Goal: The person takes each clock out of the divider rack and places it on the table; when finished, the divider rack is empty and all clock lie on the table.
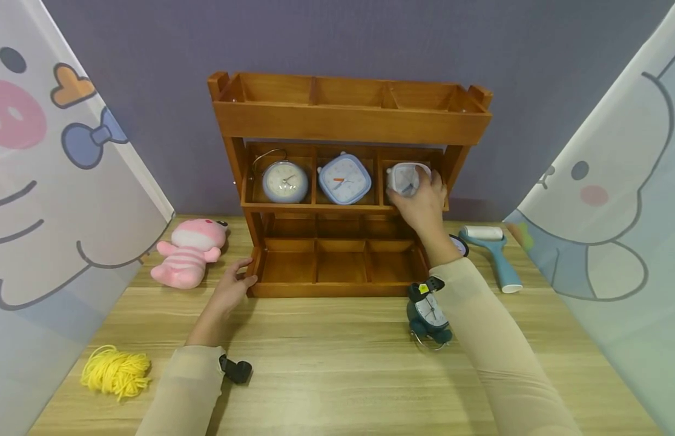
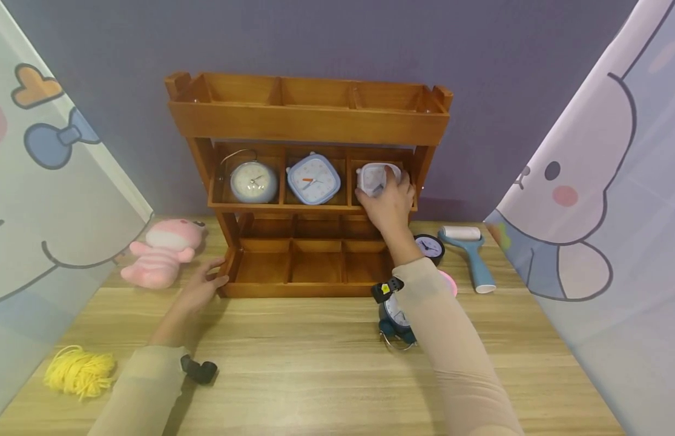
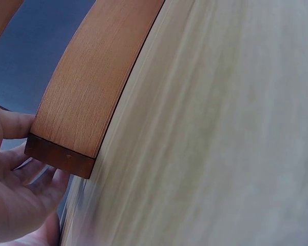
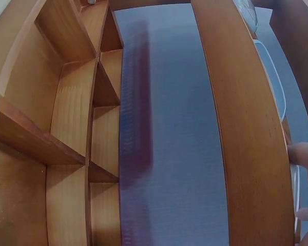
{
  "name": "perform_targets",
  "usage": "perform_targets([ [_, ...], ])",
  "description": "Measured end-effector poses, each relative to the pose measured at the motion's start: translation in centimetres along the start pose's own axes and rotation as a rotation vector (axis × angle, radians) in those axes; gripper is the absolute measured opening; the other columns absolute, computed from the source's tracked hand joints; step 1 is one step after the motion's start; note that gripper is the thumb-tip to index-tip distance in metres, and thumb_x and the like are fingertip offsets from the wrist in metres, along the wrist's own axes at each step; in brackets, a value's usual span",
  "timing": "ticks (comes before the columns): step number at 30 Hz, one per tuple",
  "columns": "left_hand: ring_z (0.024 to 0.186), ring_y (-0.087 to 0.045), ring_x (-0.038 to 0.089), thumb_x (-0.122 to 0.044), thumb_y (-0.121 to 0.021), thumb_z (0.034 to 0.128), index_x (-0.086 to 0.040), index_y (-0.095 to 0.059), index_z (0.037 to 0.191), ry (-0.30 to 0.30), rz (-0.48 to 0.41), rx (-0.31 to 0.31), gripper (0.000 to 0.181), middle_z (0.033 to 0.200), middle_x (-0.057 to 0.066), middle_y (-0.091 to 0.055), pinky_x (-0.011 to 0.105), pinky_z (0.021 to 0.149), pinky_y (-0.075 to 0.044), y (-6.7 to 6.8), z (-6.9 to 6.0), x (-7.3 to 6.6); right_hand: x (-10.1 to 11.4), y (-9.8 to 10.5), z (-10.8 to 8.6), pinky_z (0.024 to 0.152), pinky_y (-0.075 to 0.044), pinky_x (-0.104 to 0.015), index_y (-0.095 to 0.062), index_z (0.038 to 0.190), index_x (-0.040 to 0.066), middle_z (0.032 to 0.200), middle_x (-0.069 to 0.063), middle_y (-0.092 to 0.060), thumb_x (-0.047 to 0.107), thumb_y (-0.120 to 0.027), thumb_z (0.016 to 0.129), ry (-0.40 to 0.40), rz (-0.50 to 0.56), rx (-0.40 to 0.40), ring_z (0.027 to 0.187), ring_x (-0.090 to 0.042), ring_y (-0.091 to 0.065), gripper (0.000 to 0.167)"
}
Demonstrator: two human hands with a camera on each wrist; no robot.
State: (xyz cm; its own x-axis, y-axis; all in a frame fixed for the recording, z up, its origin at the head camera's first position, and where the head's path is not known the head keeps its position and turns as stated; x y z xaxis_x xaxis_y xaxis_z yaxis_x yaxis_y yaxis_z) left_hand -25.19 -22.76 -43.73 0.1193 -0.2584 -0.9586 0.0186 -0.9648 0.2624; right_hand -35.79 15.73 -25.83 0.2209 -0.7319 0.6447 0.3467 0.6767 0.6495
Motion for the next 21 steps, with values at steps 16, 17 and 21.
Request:
perform_targets([
  [16,0.130,-0.033,0.043,-0.002,-0.047,0.1000,0.004,-0.025,0.150,-0.006,-0.006,-0.013,0.055,0.150,0.030,-0.021,0.053,0.101,-0.033,0.0,0.1,0.2,-0.2,0.4,0.0,0.096,-0.029,-0.063,-0.042,0.147,0.010,0.148,-0.018,-0.030,0.038,-0.078,0.076,-0.080,0.081,-0.082,0.131,-0.040,-0.025,0.083],
  [17,0.130,-0.033,0.043,-0.002,-0.047,0.0999,0.004,-0.024,0.150,-0.007,-0.003,-0.011,0.055,0.150,0.030,-0.021,0.053,0.101,-0.033,0.0,0.1,0.2,-0.1,0.6,-0.1,0.095,-0.030,-0.063,-0.043,0.146,0.010,0.148,-0.018,-0.030,0.038,-0.078,0.076,-0.076,0.083,-0.090,0.131,-0.039,-0.025,0.083],
  [21,0.129,-0.034,0.044,-0.002,-0.047,0.0991,0.004,-0.026,0.149,-0.020,0.003,-0.014,0.055,0.149,0.032,-0.022,0.054,0.100,-0.034,0.0,0.1,0.0,0.3,1.4,-0.3,0.097,-0.035,-0.057,-0.046,0.144,0.006,0.147,-0.019,-0.031,0.034,-0.081,0.075,-0.034,0.108,-0.134,0.130,-0.039,-0.026,0.082],
])
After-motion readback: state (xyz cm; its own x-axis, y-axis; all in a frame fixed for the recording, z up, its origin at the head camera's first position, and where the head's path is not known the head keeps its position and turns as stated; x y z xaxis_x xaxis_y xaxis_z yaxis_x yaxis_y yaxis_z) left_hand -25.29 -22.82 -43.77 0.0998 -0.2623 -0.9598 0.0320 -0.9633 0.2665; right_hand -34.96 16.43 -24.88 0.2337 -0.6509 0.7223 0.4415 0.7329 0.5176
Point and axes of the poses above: each hand's wrist, its own z-axis towards the middle knuckle, its own y-axis out of the back of the hand, x = y × z, the point moved 6 cm from there along z, towards the middle knuckle
